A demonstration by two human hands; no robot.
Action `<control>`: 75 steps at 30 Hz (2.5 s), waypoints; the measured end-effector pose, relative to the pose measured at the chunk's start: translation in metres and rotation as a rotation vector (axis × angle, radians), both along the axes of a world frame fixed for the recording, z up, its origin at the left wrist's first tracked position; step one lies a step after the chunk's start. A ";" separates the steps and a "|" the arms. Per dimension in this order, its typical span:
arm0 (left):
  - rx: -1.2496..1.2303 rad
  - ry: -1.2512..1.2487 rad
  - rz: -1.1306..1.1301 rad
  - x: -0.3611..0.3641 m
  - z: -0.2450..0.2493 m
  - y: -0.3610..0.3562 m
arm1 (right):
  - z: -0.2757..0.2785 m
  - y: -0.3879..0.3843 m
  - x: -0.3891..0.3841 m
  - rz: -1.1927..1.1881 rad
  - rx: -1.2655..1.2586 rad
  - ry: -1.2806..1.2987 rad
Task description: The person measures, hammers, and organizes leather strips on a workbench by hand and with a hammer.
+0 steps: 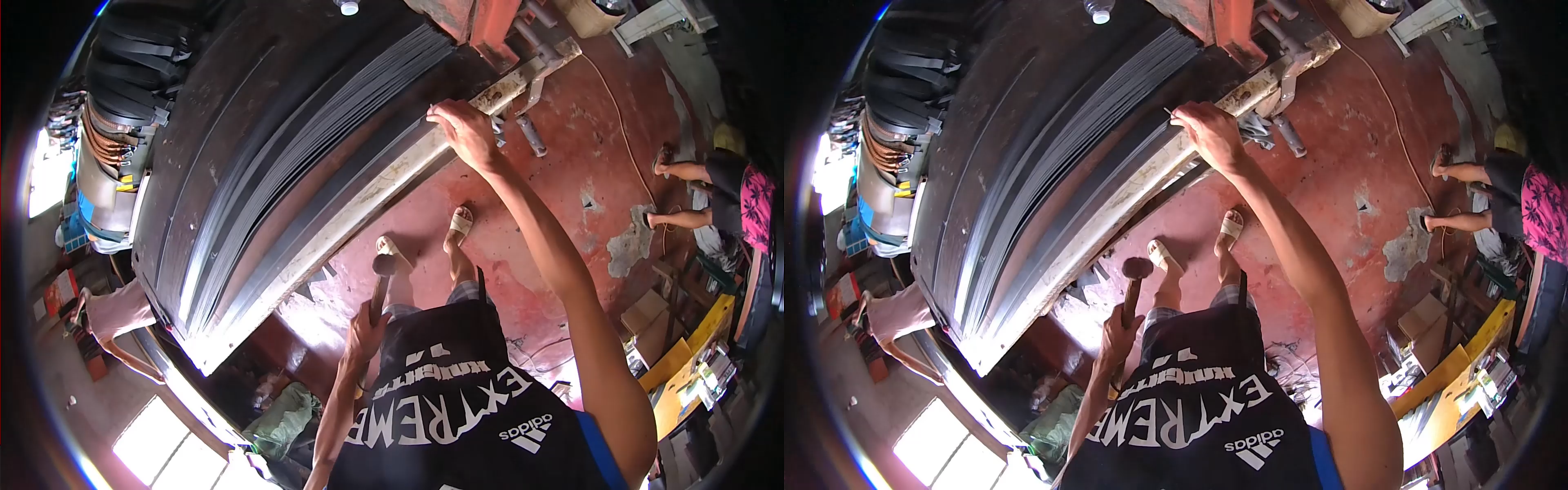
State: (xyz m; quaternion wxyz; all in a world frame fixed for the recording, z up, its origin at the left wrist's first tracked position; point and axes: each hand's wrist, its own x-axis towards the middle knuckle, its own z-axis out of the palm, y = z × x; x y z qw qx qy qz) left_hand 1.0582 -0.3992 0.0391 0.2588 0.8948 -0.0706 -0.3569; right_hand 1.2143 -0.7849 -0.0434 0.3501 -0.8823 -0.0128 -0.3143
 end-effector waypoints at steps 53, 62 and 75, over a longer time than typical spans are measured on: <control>-0.318 -0.609 -0.247 0.155 0.080 -0.187 | 0.005 0.003 -0.005 -0.029 -0.070 0.155; -0.289 -0.598 -0.245 0.154 0.086 -0.190 | 0.007 0.004 -0.006 -0.042 -0.088 0.117; -0.318 -0.626 -0.253 0.155 0.083 -0.189 | 0.009 0.004 -0.006 -0.038 -0.089 0.133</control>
